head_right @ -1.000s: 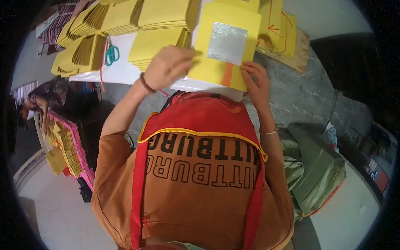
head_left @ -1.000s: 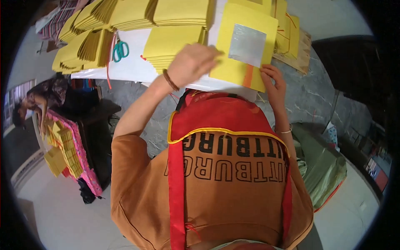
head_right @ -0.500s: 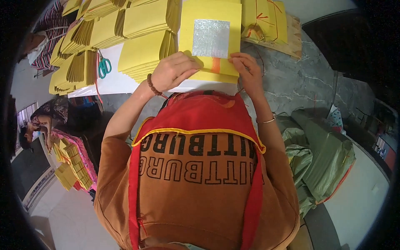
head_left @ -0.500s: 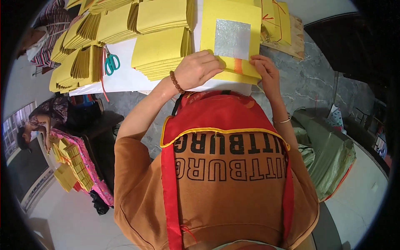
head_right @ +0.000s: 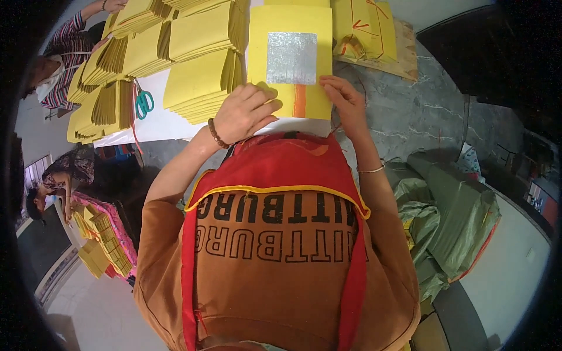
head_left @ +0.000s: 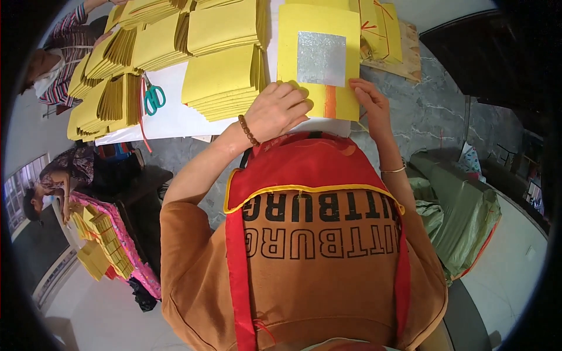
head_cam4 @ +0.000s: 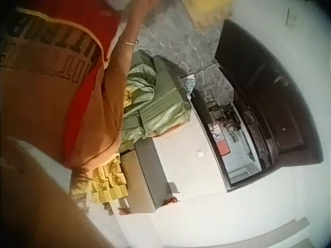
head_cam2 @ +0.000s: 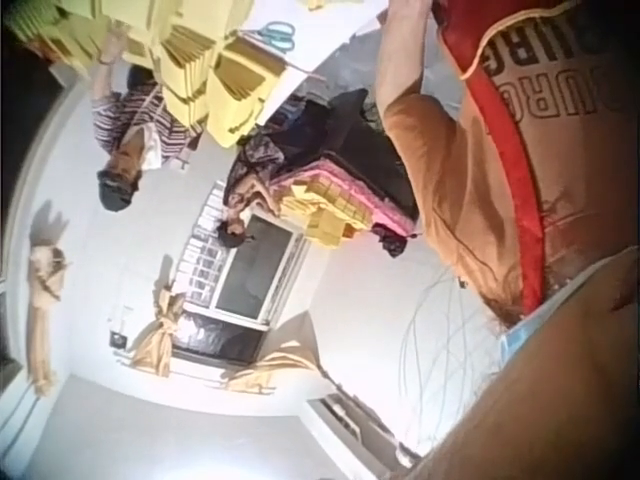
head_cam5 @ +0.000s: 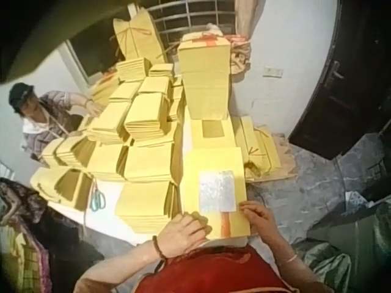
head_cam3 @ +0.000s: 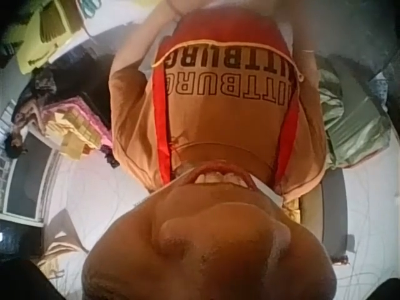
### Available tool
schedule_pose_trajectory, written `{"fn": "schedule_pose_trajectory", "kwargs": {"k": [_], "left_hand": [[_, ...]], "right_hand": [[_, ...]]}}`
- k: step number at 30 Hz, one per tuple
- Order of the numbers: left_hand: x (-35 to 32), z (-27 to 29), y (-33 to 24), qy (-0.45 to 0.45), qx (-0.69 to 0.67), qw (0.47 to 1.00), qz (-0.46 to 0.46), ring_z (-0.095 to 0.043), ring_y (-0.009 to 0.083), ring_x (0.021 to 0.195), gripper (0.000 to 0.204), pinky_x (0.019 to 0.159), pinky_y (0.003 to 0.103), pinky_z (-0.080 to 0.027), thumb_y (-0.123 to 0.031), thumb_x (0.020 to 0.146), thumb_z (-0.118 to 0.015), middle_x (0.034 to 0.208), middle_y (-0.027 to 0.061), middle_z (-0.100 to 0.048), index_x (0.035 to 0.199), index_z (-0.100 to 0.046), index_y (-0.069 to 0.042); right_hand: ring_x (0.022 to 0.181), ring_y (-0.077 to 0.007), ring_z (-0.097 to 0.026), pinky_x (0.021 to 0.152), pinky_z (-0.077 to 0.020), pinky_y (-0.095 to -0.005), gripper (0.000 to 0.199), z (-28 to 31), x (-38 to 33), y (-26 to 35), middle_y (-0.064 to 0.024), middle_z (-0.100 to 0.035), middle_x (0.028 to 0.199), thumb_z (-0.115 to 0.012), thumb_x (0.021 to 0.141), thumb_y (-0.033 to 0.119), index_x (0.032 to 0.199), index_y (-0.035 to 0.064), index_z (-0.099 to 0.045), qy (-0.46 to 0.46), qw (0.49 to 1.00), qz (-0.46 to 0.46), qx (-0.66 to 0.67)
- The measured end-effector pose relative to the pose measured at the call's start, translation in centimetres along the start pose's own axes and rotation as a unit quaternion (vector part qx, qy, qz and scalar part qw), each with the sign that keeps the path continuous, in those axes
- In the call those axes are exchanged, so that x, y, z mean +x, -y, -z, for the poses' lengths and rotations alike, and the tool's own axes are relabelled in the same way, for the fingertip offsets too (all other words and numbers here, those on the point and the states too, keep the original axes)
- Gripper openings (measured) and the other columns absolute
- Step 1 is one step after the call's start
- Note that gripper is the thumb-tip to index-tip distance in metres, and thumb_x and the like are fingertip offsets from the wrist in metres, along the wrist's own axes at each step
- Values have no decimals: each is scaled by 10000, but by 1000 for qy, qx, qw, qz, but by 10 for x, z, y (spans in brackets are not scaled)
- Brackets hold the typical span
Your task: Folding and stacking yellow paper sheets.
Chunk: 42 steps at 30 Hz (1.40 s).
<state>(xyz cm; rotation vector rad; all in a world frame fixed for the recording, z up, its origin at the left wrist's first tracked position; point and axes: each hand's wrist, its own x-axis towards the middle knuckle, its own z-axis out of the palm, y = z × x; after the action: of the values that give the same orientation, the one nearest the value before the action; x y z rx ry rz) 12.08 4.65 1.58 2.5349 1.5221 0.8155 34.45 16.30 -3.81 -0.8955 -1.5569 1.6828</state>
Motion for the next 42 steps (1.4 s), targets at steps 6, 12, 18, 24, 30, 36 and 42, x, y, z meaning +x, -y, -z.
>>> {"fn": "schedule_pose_trajectory", "kwargs": {"k": [6,12,18,24,30,36,42], "left_hand": [[2,-1,8,-2,-85,996,19,-544,256,773,137,679,342,-438,-137,784,-624,844,87,-583,879,-614,-39],[11,4,20,41,-195,974,110,-542,272,710,113,641,342,-439,-111,825,-570,751,116,-561,838,-591,0],[9,0,20,53,-240,951,186,-527,210,648,122,585,305,-419,-132,828,-571,708,95,-544,829,-585,-11],[13,1,20,58,-288,919,264,-527,177,598,153,551,300,-418,-150,819,-575,677,86,-551,820,-606,1],[13,7,25,86,-288,915,268,-578,206,708,222,607,319,-449,-221,796,-629,806,112,-615,888,-639,-19],[12,29,34,71,-122,984,108,-502,303,1118,360,899,365,-448,-128,768,-632,1172,157,-543,1118,-576,-64],[4,26,37,29,-70,992,102,-566,315,990,365,846,371,-485,-3,723,-583,1055,137,-596,1076,-579,-92]], "right_hand": [[1030,-144,-520,900,-388,-266,192,-1,-1,0,-75,-591,1093,-542,884,123,996,1,-639,-3,1000,6,-9],[1020,-138,-525,903,-386,-262,202,0,1,-4,-66,-605,1068,-534,894,136,990,-8,-639,-8,1000,-9,17],[1009,-134,-530,908,-385,-262,203,-1,1,-3,-60,-610,1060,-515,905,135,981,-5,-641,-10,1000,-8,16],[1033,-148,-521,906,-384,-271,208,7,1,-10,-64,-602,1070,-533,884,138,1014,10,-632,1,997,-36,74],[1044,-167,-501,865,-407,-280,259,5,4,-5,-48,-575,1083,-642,781,121,1023,37,-603,46,958,141,-245],[958,-159,-506,828,-414,-269,226,1,1,-14,-43,-572,999,-634,789,86,1009,57,-592,5,998,-53,40],[1062,-231,-513,907,-384,-359,240,17,7,8,-60,-589,1071,-652,761,91,996,81,-605,23,960,220,-174]]}}
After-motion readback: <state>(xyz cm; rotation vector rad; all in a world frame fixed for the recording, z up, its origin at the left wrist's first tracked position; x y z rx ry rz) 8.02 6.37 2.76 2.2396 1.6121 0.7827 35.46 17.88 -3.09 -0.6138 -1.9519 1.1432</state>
